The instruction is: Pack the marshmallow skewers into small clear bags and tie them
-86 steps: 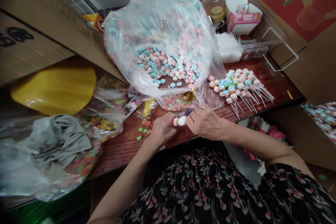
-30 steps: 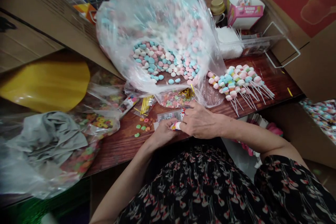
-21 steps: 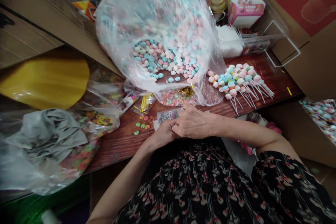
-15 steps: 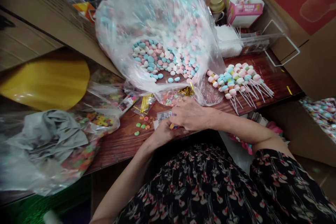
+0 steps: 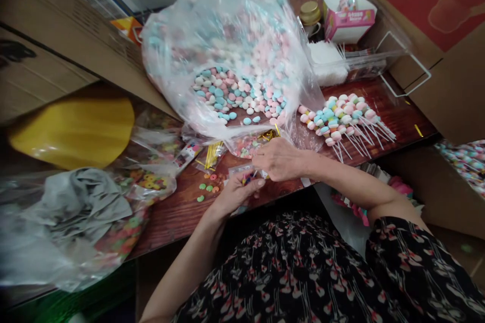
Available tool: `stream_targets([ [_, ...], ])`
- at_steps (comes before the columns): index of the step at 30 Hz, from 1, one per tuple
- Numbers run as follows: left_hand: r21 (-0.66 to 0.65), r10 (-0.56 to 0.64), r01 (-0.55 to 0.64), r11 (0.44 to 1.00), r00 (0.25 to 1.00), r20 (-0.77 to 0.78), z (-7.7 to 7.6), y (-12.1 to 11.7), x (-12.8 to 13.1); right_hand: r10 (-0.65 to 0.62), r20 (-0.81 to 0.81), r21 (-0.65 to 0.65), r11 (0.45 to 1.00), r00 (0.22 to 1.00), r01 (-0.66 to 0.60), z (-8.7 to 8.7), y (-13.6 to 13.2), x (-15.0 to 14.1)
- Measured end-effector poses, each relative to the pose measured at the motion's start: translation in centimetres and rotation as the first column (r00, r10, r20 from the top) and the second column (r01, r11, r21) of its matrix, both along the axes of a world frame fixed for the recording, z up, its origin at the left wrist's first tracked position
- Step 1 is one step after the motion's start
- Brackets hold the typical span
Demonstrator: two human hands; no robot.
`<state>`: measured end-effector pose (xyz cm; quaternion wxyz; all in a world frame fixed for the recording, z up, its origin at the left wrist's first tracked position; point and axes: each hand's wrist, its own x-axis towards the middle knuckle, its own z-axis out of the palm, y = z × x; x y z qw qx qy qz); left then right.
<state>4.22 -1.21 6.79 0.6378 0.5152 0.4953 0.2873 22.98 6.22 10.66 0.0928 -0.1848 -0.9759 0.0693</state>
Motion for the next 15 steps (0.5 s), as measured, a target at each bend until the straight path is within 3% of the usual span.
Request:
stream_targets([
  [4, 0.095, 0.031, -0.031, 0.995, 0.999, 0.009, 1.5, 0.7, -2.3, -0.042, -0.138, 0.011, 0.999, 0.990, 0.044, 1.3, 1.2, 0.8],
  [7, 0.016, 0.031, -0.031, 0.999, 0.999, -0.015, 1.1, 0.8, -3.1, -0.077, -0.214, -0.066, 0.996, 0.974, 0.064, 1.6, 1.5, 0.5],
  [9, -0.011, 0.140, -0.140, 0.990, 0.990, 0.019, 0.4, 0.7, -2.8, -0.164, -0.338, -0.174, 0.979, 0.927, 0.110, 1.1, 1.3, -0.3],
  [11, 0.003, 0.324, -0.326, 0.945, 0.942, 0.085, -0.2, 0.7, -1.9, -0.331, -0.493, -0.330, 0.927, 0.805, 0.179, 0.1, 0.6, -1.2],
  [13, 0.011, 0.490, -0.498, 0.867, 0.857, 0.163, -0.6, 0.8, -1.0, -0.500, -0.587, -0.495, 0.844, 0.637, 0.207, -1.3, -0.6, -2.3],
  [15, -0.006, 0.571, -0.585, 0.811, 0.789, 0.227, -0.7, 0.8, -0.3, -0.577, -0.626, -0.587, 0.792, 0.525, 0.170, -2.7, -1.9, -3.3],
])
